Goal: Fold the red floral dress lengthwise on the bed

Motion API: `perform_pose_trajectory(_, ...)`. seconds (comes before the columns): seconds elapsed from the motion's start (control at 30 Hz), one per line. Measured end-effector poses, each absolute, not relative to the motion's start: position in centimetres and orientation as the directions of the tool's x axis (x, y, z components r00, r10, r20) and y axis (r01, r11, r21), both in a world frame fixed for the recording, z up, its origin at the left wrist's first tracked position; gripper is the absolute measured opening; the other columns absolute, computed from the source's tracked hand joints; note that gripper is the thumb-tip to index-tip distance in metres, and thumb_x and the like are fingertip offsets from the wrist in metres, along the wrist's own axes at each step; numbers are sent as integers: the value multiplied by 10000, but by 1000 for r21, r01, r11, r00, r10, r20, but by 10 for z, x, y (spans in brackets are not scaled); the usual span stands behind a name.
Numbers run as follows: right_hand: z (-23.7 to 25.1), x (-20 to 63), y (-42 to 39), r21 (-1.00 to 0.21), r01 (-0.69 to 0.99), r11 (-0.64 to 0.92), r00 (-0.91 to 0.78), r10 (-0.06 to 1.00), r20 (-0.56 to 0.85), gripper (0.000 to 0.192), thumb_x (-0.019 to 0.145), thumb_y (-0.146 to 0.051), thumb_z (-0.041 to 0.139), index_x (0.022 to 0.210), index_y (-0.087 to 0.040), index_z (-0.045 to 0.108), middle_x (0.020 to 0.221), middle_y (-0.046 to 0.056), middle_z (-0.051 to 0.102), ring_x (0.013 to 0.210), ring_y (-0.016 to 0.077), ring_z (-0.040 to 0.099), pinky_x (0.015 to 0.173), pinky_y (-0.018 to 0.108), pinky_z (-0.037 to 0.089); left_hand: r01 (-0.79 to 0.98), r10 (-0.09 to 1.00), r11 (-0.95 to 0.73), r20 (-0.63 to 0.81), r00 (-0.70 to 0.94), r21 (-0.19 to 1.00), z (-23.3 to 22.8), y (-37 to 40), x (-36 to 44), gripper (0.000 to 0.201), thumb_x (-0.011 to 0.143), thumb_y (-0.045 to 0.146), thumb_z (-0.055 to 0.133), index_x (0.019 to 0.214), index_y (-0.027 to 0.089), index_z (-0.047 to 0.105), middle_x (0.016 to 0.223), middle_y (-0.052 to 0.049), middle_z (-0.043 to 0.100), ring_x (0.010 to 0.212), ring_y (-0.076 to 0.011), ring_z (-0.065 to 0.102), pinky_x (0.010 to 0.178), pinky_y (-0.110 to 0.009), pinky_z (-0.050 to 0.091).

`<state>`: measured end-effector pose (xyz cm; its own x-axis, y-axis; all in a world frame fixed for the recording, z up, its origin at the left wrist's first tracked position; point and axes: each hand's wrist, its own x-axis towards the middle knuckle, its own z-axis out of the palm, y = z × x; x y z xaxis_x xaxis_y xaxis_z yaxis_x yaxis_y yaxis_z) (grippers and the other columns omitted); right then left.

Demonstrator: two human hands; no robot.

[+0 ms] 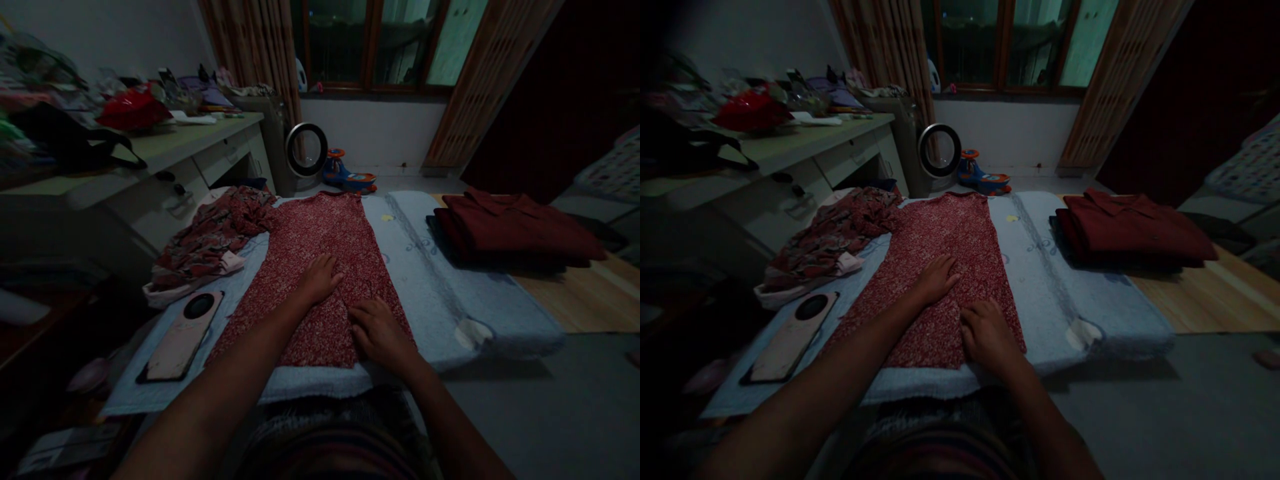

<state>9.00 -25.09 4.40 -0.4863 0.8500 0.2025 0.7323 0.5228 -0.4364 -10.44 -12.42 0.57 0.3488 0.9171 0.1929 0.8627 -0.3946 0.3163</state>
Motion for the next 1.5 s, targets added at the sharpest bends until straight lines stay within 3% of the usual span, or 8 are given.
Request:
perform_pose_trajectory(0.13, 37, 101, -247, -528, 686, 501, -410, 865, 289, 340, 898, -97, 455, 1188, -180, 613, 1177, 90, 650, 1092, 226, 555, 1020, 412, 410, 864, 926, -371, 205, 317, 341, 25, -141, -99, 401, 956, 336, 533, 1309, 148, 518, 1461, -166, 478, 1384, -308, 408, 1167, -499, 289)
perform_pose_trajectory(0.37, 18, 102, -243, -443, 771, 457, -325, 881, 344, 240, 890, -138, 509, 1096, -172, 628, 1138, 113, 621, 1083, 262, 513, 980, 429, 414, 670, 811, -580, 253, 527, 463, 31, -196, -87, 99, 931, 269, 559, 983, 198, 602, 1207, -82, 589, 1136, -225, 554, 1016, -373, 452)
perform_pose_trajectory(0.73, 17, 102, -246, -471, 751, 463, -318, 879, 356, 213, 865, -172, 564, 1069, -207, 618, 1175, 104, 585, 1132, 269, 486, 1020, 462, 393, 657, 832, -545, 242, 499, 520, 15, -199, -90, 146, 867, 204, 600, 1011, 224, 587, 1232, -62, 565, 1162, -233, 526, 1031, -400, 439)
perform_pose_trajectory(0.97, 16, 104, -248, -440, 749, 495, -341, 858, 385, 192, 841, -159, 569, 977, -222, 689, 1192, 92, 589, 1178, 276, 457, 1058, 486, 352, 623, 778, -623, 298, 553, 473, 19, -202, -87, 126, 859, 135, 584, 926, 228, 637, 1154, -46, 607, 1140, -237, 515, 1057, -426, 388)
perform_pose_trajectory(1.13, 18, 104, -248, -440, 758, 481, -345, 868, 356, 198, 849, -166, 535, 951, -221, 695, 1164, 92, 612, 1195, 277, 454, 1068, 499, 347, 576, 743, -644, 232, 627, 505, 16, -201, -83, 234, 828, 43, 509, 892, 213, 655, 991, -50, 635, 1003, -213, 557, 918, -356, 465)
perform_pose_trajectory(1.27, 19, 105, -249, -459, 752, 472, -329, 873, 359, 125, 835, -173, 541, 871, -220, 651, 1145, 88, 617, 1183, 274, 465, 1070, 494, 350, 543, 736, -641, 236, 634, 543, 14, -200, -84, 267, 812, 42, 494, 912, 214, 673, 956, -51, 646, 983, -216, 571, 905, -360, 473)
perform_pose_trajectory(1.37, 15, 104, -247, -475, 767, 432, -273, 889, 369, 86, 873, -221, 541, 931, -211, 603, 1178, 104, 595, 1171, 270, 475, 1055, 482, 367, 517, 735, -637, 249, 630, 573, 18, -201, -85, 260, 817, 66, 489, 903, 213, 685, 948, -55, 656, 983, -218, 583, 906, -356, 478)
perform_pose_trajectory(1.5, 6, 99, -245, -418, 844, 335, -181, 913, 365, 254, 907, -339, 560, 1097, -170, 558, 1277, 164, 545, 1237, 302, 450, 1069, 511, 349, 497, 729, -641, 261, 633, 584, 21, -201, -85, 235, 793, 86, 508, 890, 200, 690, 937, -57, 662, 970, -217, 592, 904, -351, 485)
